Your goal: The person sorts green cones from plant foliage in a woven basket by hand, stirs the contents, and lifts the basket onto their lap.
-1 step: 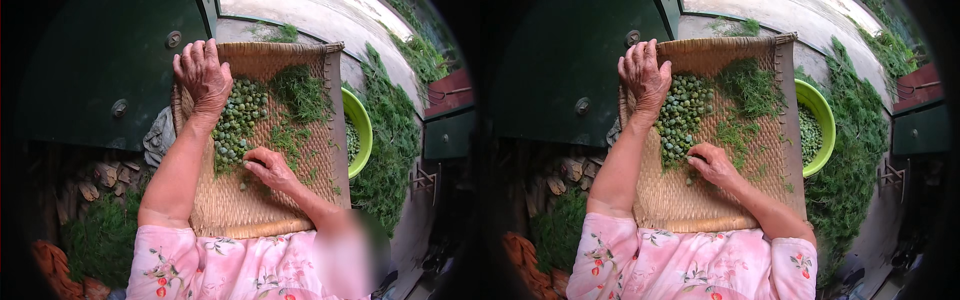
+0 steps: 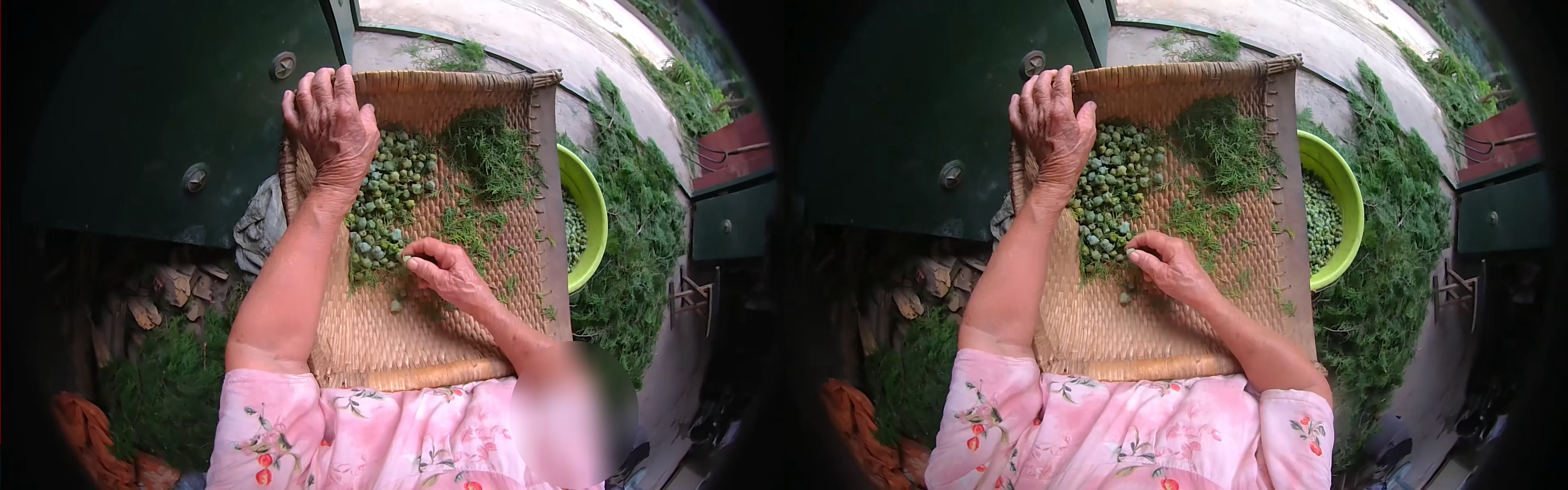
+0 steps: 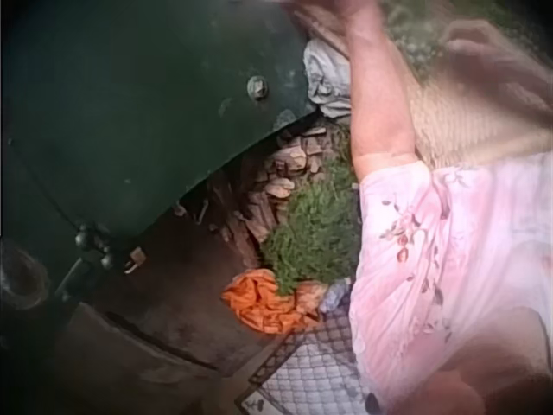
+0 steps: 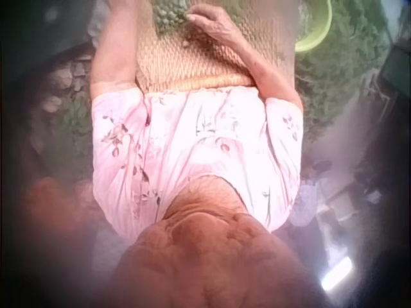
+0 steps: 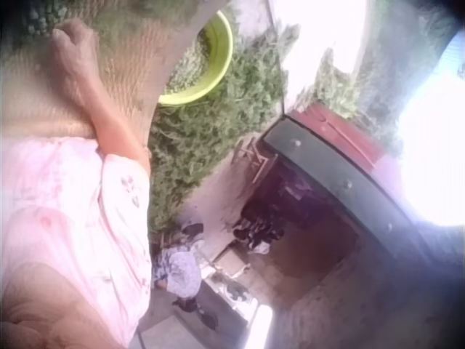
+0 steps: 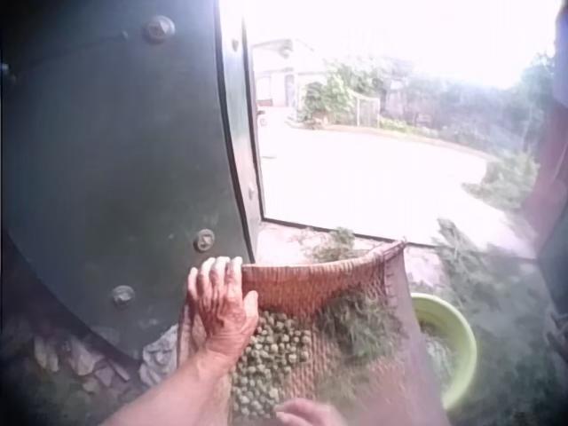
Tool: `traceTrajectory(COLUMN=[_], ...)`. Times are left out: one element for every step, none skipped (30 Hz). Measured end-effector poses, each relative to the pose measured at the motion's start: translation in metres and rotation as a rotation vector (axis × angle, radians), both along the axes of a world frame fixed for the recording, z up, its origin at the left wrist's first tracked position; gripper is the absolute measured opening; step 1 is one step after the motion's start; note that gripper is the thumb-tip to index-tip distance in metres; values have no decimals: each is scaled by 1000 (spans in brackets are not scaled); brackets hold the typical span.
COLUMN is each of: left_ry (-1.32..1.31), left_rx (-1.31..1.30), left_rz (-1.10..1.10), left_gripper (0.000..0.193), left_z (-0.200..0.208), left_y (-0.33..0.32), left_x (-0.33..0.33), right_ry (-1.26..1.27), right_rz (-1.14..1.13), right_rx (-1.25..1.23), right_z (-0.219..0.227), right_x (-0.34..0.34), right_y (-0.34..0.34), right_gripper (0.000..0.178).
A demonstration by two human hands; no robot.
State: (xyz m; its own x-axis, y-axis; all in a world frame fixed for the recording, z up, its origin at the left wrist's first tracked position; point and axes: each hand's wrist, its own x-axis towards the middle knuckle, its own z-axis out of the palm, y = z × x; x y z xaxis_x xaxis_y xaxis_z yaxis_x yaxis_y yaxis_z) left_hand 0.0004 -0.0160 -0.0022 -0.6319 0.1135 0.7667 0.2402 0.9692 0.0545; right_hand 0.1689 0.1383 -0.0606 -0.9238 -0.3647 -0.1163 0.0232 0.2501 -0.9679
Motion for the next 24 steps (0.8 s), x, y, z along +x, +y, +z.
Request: traceTrajectory(left_ry=[4,-30,-65,-65,-66,-67,-68,-68,-62,-55,-58,-54,-50,-47,-53,-59,-54,-62,-72,-72,-81,-91,-93,-75], left_rx=[3,-10,-24,-20,-28,-37,-36,-37,-42,-48,-49,-56,-64,-66,-71,-76,-74,-69,-63,-64,-62,-61,-60,-60], left_rz=[3,40,76,69,75,82,79,78,79,80,78,80,82,81,82,83,79,80,82,79,78,78,84,84], left_gripper=[59,60,61,61,61,62,62,62,62,62,62,63,63,63,63,63,63,63,64,64,64,65,64,63], left_z=[1,2,2,1,2,2,1,1,1,1,1,1,1,2,2,2,0,-1,-2,-2,-1,0,1,1], left_y=[-2,-2,-1,0,0,-1,0,0,0,-1,0,0,0,0,0,0,0,-2,-2,-2,-1,0,0,-1], left_x=[0,1,1,0,-1,-1,-2,-3,-3,-4,-4,-4,-4,-4,-3,-1,0,1,0,1,1,0,1,0], right_ry=[-464,-488,-555,-620,-617,-629,-641,-641,-633,-624,-625,-624,-623,-621,-632,-643,-635,-624,-614,-613,-580,-549,-560,-570], right_rz=[-132,-141,-176,-212,-215,-229,-242,-243,-242,-240,-243,-255,-266,-265,-307,-349,-351,-370,-389,-392,-376,-360,-356,-352], right_rx=[-329,-510,-653,-798,-797,-882,-967,-969,-977,-986,-987,-985,-983,-985,-1001,-1016,-1017,-1011,-1004,-1006,-996,-985,-876,-877], right_z=[3,1,1,2,1,-1,-3,-3,-4,-3,-4,-3,-2,1,4,7,7,6,5,3,-1,-4,1,6], right_x=[-3,-3,-4,-4,-5,-6,-6,-7,-8,-9,-8,-8,-7,-7,-5,-4,-5,-6,-7,-6,-7,-7,-5,-3], right_y=[6,13,18,23,25,27,29,30,31,31,31,31,31,30,30,29,29,29,29,31,33,36,37,36], right_gripper=[14,17,19,22,22,23,25,25,24,23,23,24,24,24,24,24,24,24,24,24,25,25,19,19])
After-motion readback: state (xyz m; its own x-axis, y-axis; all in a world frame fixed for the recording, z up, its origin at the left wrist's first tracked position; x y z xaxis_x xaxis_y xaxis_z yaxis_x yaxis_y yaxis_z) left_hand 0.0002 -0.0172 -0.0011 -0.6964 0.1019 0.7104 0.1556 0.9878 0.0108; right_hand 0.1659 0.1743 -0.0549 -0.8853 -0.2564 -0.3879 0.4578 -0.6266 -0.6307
